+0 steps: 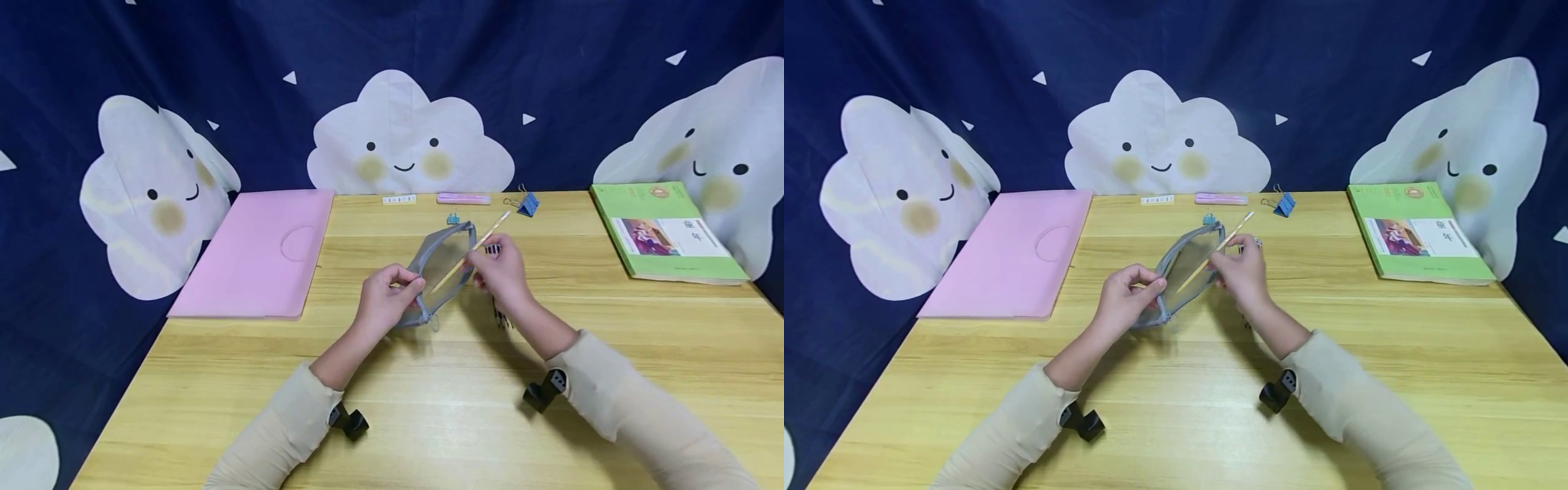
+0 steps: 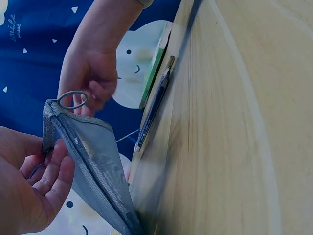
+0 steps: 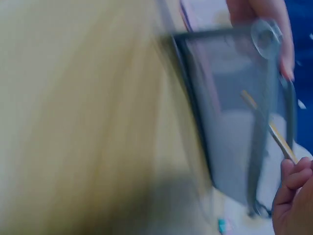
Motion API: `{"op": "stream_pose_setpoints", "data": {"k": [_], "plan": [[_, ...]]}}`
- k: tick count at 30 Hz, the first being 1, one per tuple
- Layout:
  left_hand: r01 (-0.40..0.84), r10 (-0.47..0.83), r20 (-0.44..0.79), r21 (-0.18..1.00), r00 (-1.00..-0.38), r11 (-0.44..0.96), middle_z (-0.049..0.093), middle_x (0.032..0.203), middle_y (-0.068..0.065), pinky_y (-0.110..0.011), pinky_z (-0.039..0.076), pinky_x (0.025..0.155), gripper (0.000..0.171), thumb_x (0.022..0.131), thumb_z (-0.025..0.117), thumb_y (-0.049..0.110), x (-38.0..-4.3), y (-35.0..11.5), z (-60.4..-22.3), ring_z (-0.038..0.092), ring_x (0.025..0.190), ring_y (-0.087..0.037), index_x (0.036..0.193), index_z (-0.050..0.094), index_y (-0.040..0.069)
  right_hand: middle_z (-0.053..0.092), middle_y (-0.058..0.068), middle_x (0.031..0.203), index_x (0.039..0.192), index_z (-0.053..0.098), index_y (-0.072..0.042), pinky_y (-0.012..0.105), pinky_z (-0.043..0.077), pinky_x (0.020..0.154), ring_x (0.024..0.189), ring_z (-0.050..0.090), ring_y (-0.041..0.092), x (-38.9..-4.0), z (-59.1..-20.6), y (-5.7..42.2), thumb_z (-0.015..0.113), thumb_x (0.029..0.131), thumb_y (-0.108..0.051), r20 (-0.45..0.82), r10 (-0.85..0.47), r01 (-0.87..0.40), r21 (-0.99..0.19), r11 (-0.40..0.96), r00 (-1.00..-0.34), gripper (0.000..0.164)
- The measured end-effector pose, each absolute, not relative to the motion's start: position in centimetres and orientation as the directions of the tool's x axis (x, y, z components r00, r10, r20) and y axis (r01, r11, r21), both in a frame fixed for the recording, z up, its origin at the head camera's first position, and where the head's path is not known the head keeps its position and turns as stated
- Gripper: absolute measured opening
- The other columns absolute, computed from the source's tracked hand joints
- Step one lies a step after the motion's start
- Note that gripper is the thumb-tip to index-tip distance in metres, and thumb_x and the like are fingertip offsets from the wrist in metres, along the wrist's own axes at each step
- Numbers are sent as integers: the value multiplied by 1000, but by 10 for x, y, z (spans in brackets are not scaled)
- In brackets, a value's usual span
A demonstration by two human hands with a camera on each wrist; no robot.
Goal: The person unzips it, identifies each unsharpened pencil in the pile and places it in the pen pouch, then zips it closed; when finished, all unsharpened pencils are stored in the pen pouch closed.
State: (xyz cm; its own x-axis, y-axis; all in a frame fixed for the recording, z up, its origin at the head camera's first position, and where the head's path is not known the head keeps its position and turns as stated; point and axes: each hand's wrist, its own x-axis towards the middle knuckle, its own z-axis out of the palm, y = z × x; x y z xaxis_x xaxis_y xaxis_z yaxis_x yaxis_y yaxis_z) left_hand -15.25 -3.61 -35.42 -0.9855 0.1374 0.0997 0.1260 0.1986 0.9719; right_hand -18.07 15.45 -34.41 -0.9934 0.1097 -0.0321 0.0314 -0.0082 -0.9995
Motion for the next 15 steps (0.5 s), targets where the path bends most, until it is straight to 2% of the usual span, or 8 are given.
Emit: {"op": "stream_pose_setpoints", "data": {"k": [4,9,12,15], "plan": [[125,133,103,977,-986,173,56,74,-9,-29,51,52,12,77,64,12,-151,-33,-354,59,54,-18,79,59,2,62,12,64,103,36,-2,19,31,29,33,42,8,-176,-348,137,59,75,-5,-177,45,180,-980,81,-983,36],[120,151,97,981,-984,155,56,73,-9,-28,51,52,12,78,64,11,-149,-33,-353,59,53,-15,80,58,0,63,14,71,123,34,-1,16,28,30,34,42,7,-175,-351,131,58,77,-9,-296,-67,286,-949,130,-953,52],[119,155,96,982,-983,149,56,73,-10,-28,51,52,11,78,63,8,-145,-34,-345,59,53,-17,79,58,-2,63,12,72,127,34,-3,16,28,30,36,42,7,-175,-349,133,56,79,-12,-314,-153,290,-943,162,-937,54],[119,152,96,981,-984,152,56,74,-12,-32,51,54,10,79,62,6,-140,-34,-336,60,57,-25,80,57,-4,62,11,69,123,42,-4,17,28,30,36,43,8,-174,-346,139,54,81,-10,-251,-183,223,-962,159,-950,44]]}}
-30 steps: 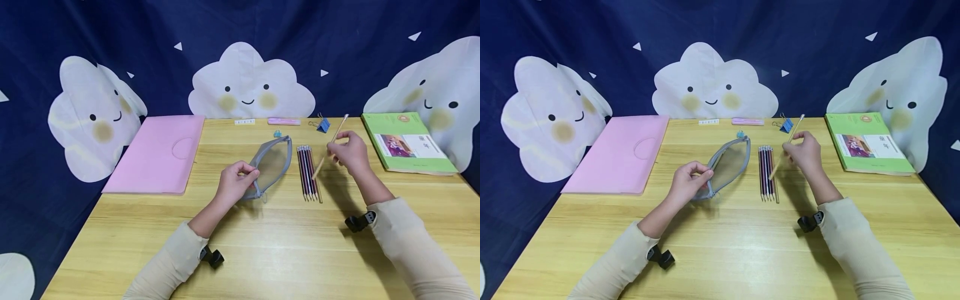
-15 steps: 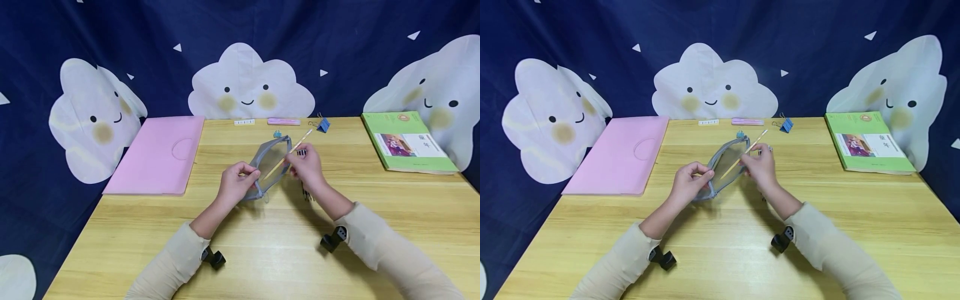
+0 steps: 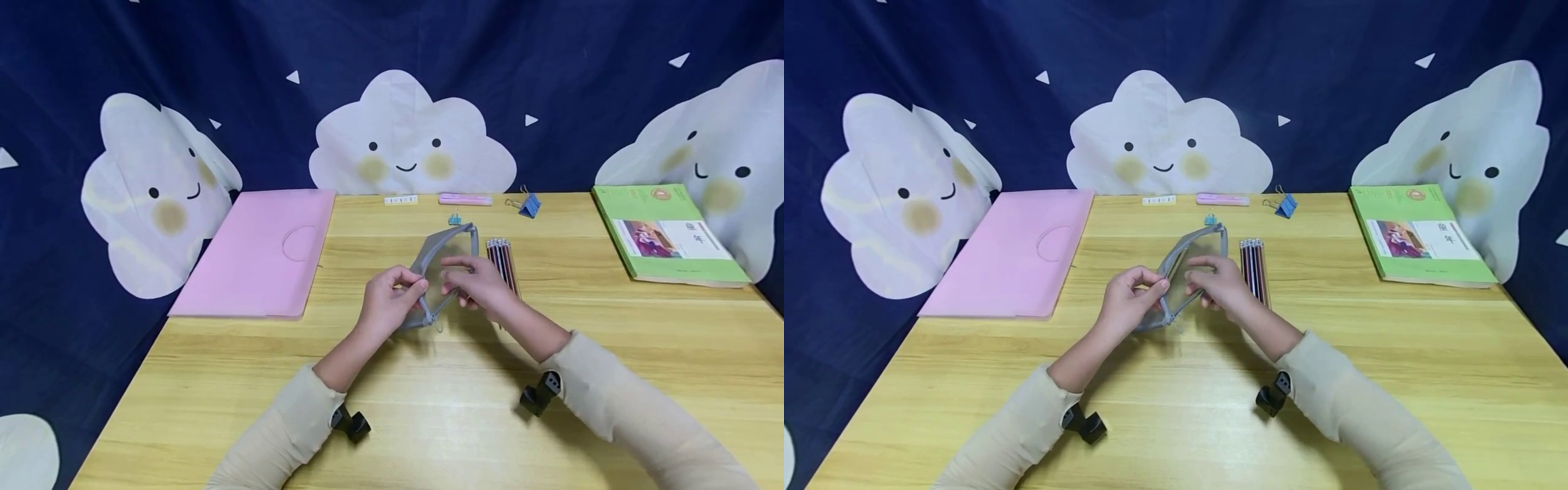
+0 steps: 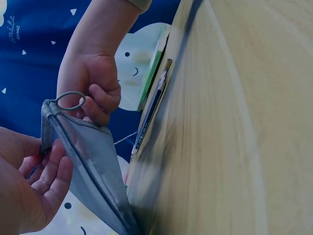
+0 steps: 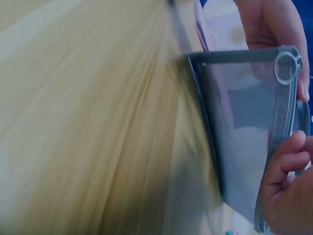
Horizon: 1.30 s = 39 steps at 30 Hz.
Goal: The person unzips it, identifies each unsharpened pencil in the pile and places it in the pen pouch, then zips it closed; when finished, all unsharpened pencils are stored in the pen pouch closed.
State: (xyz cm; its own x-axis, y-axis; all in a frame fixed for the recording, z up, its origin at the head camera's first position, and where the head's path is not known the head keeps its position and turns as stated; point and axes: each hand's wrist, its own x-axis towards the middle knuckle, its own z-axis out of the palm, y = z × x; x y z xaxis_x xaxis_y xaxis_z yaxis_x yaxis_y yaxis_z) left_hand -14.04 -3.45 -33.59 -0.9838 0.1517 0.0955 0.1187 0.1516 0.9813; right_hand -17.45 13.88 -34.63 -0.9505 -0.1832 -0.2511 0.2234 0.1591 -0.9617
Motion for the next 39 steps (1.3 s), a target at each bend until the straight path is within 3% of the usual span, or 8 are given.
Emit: {"op": "stream_pose_setpoints", "data": {"k": [4,8,15,20,26,39], "plan": [[110,146,86,980,-986,164,56,74,-12,-36,51,58,11,79,61,5,-137,-34,-329,59,62,-33,81,57,-4,59,9,65,113,49,-3,16,28,30,37,42,8,-177,-342,157,51,80,-3,-150,-123,136,-984,111,-981,34],[107,141,82,978,-987,177,56,74,-12,-34,51,57,10,79,61,6,-137,-35,-329,59,59,-29,81,58,-4,57,5,60,110,49,1,18,30,31,38,43,8,-185,-339,183,52,82,-8,-100,-19,96,-984,152,-995,30],[125,150,99,976,-984,178,57,75,-11,-30,51,55,10,79,61,6,-138,-35,-330,59,59,-27,81,57,-3,59,15,68,115,49,0,30,44,39,45,52,21,-195,-350,229,52,85,-27,-58,40,70,-844,532,-998,40],[121,150,94,977,-984,178,57,75,-11,-30,51,55,10,79,61,6,-138,-36,-330,59,59,-27,81,57,-3,59,11,62,114,48,2,31,45,43,45,52,20,-196,-365,247,52,85,-30,-167,-31,93,-686,722,-986,43],[122,149,95,976,-984,180,56,75,-11,-30,51,55,9,79,61,6,-137,-36,-330,59,58,-26,80,57,-3,57,6,58,112,51,0,31,44,41,44,50,18,-196,-374,251,55,84,-26,-239,-90,85,-634,769,-967,39],[113,150,88,980,-985,164,56,75,-11,-28,51,56,10,79,61,6,-137,-36,-331,59,58,-24,81,58,-3,59,4,56,106,55,2,29,43,45,46,54,17,-194,-365,243,58,81,-24,-248,-40,101,-530,842,-968,36]]}}
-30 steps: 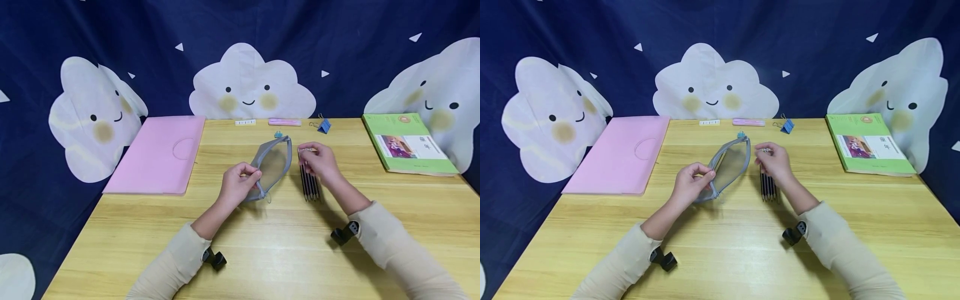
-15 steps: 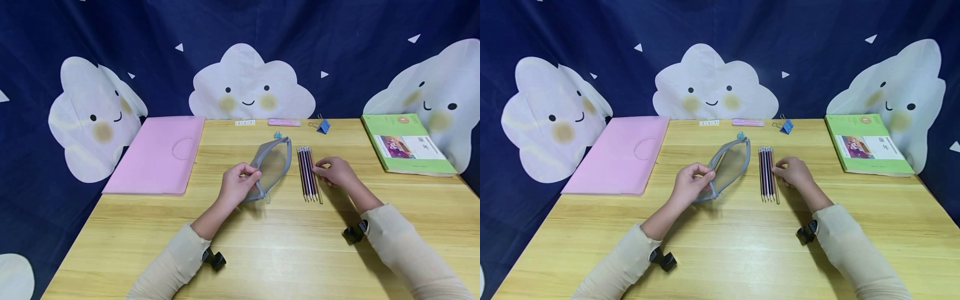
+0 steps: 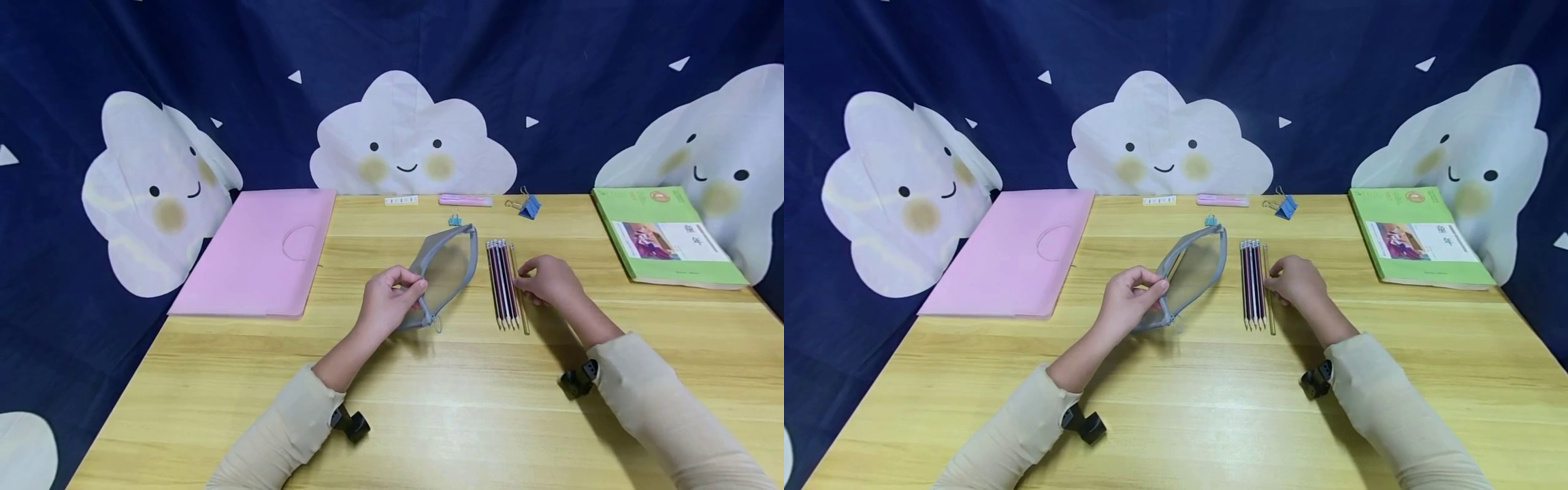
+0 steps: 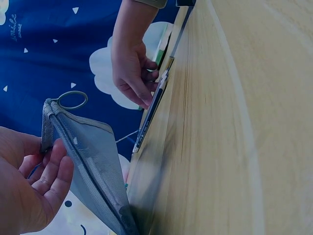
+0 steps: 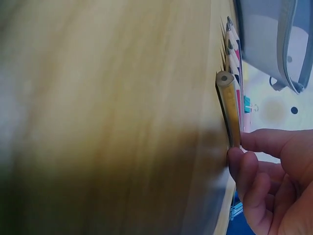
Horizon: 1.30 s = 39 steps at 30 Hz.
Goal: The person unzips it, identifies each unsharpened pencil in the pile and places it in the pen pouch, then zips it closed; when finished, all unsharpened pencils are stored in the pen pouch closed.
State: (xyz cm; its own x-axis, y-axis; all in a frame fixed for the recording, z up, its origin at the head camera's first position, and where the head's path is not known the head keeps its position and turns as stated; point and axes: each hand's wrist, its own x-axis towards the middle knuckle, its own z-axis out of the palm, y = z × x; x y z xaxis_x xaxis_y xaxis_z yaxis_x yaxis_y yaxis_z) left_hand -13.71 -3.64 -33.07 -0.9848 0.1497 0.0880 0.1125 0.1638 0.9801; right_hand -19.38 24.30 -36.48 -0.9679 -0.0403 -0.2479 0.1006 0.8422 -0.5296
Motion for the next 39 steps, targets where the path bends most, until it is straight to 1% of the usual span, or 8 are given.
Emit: {"op": "stream_pose_setpoints", "data": {"k": [6,13,20,25,29,31,34,39], "plan": [[97,142,74,982,-987,164,56,74,-9,-28,51,56,9,79,61,6,-137,-36,-331,59,58,-23,81,58,-2,58,1,54,103,57,2,31,41,56,48,55,15,-194,-362,242,59,79,-24,-249,-35,83,-450,889,-968,36],[109,145,85,979,-986,171,56,75,-10,-28,51,55,9,79,61,6,-137,-37,-330,59,58,-24,81,58,-2,56,2,54,91,59,-1,27,39,46,49,53,15,-194,-359,247,59,74,-24,-218,15,108,-422,900,-976,29],[107,142,82,978,-986,181,56,76,-11,-28,51,55,9,79,61,7,-136,-38,-329,59,57,-23,82,59,-2,60,9,60,99,47,-1,29,41,40,47,54,22,-193,-335,239,53,76,-20,3,164,115,-700,705,-986,30],[110,141,85,977,-986,182,56,75,-10,-28,51,55,9,79,61,7,-136,-38,-329,59,58,-24,82,59,-2,63,12,64,94,43,-7,41,36,30,39,51,24,-207,-339,221,54,73,-8,144,302,-35,-941,338,-942,24],[112,142,88,979,-986,173,56,75,-10,-29,51,55,9,79,61,6,-136,-38,-330,59,58,-24,82,58,-2,63,13,67,92,40,-11,43,29,26,32,43,17,-210,-349,198,54,71,1,97,293,-87,-995,47,-951,28],[115,143,92,980,-985,163,56,75,-10,-29,51,55,9,79,61,6,-136,-38,-331,59,57,-23,81,58,-3,63,14,68,93,38,-9,31,30,25,32,43,15,-203,-348,181,54,71,3,40,243,-45,-999,-13,-969,29],[117,144,95,981,-985,153,56,75,-11,-29,51,55,9,79,61,5,-137,-37,-332,59,56,-21,81,58,-3,62,12,65,92,36,-6,22,30,27,31,43,11,-190,-345,158,51,73,1,-44,152,45,-999,1,-987,25],[116,134,96,982,-986,149,56,74,-12,-30,51,55,10,78,62,5,-137,-36,-332,59,55,-19,81,58,-4,62,10,65,94,37,-5,19,29,29,33,42,6,-182,-350,138,51,75,-4,-210,45,213,-974,80,-977,23]]}}
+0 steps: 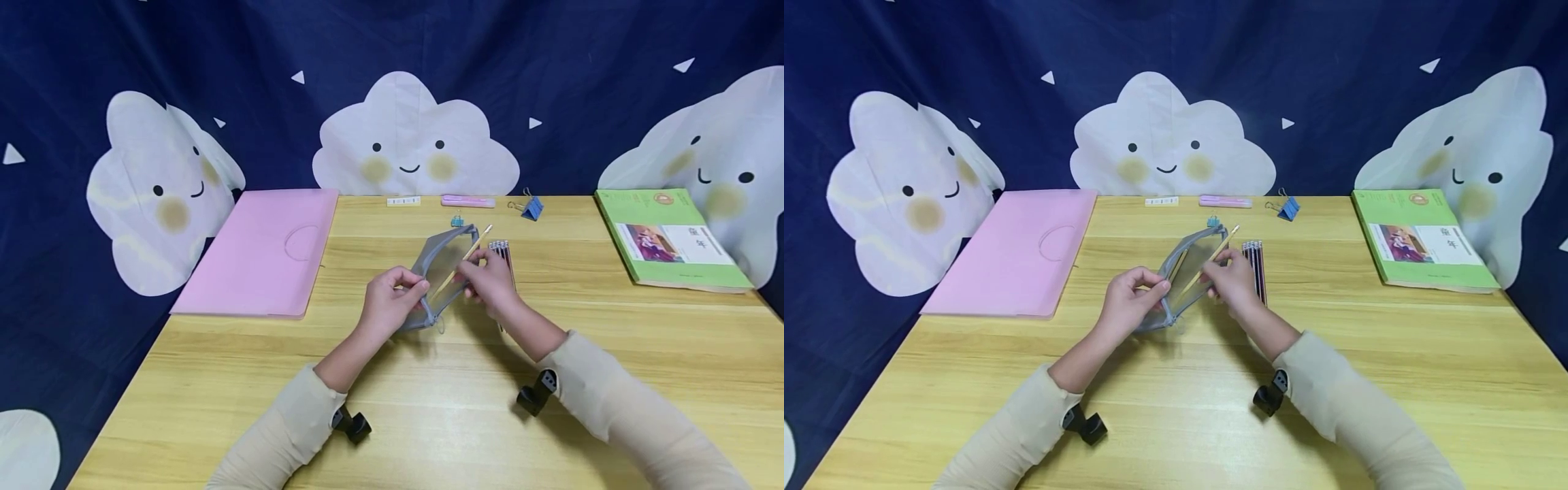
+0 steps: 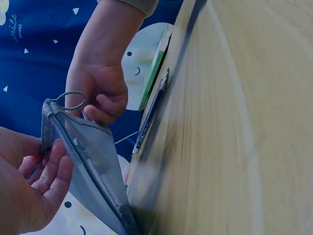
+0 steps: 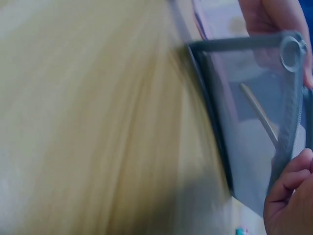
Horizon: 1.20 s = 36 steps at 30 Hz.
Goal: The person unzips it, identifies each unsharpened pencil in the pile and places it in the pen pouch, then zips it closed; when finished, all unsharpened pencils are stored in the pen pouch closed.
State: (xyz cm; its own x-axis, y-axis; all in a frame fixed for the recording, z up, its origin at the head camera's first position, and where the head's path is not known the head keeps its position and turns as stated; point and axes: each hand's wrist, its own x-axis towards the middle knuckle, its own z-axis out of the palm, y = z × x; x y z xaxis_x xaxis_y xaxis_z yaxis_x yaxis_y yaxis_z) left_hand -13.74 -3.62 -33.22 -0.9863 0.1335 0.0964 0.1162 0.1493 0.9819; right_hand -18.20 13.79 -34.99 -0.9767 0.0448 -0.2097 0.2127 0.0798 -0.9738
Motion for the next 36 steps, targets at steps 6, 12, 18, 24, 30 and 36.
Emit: {"op": "stream_pose_setpoints", "data": {"k": [6,12,18,24,30,36], "plan": [[117,152,95,983,-984,140,56,74,-13,-33,52,55,11,78,61,4,-137,-35,-333,59,56,-23,81,57,-5,63,11,72,105,39,-2,17,28,31,35,41,6,-183,-356,131,52,76,-8,-336,-90,320,-934,162,-937,33],[123,164,98,981,-982,152,57,75,-13,-32,51,54,10,79,61,5,-136,-35,-332,59,57,-25,81,57,-4,62,14,78,124,37,-1,17,28,32,40,46,7,-182,-354,136,51,83,-15,-381,-260,324,-916,237,-887,46],[110,151,89,985,-985,135,57,74,-11,-32,52,56,10,79,61,5,-139,-36,-333,60,59,-29,81,57,-4,58,20,75,110,51,-3,20,29,32,40,45,11,-176,-342,145,50,83,-11,-202,-240,145,-961,234,-949,28],[113,153,97,989,-983,98,55,74,-12,-37,52,57,11,79,61,4,-141,-38,-332,58,62,-38,81,57,-6,54,11,64,90,58,-3,22,35,34,41,43,17,-157,-338,152,60,79,-11,99,-446,-267,-904,333,-890,13],[121,152,109,990,-982,74,55,73,-12,-37,51,55,12,80,59,3,-142,-40,-329,56,61,-41,83,56,-7,50,-12,61,81,60,-17,19,39,42,46,45,7,-135,-340,145,68,73,-31,233,-639,-618,-620,483,-733,18],[93,147,88,995,-985,31,57,74,-13,-37,51,55,13,79,60,5,-146,-41,-334,57,57,-34,84,56,-7,54,-16,69,80,63,-20,16,40,47,54,45,-1,-127,-340,141,60,81,-29,305,-632,-686,-494,535,-712,10]]}}
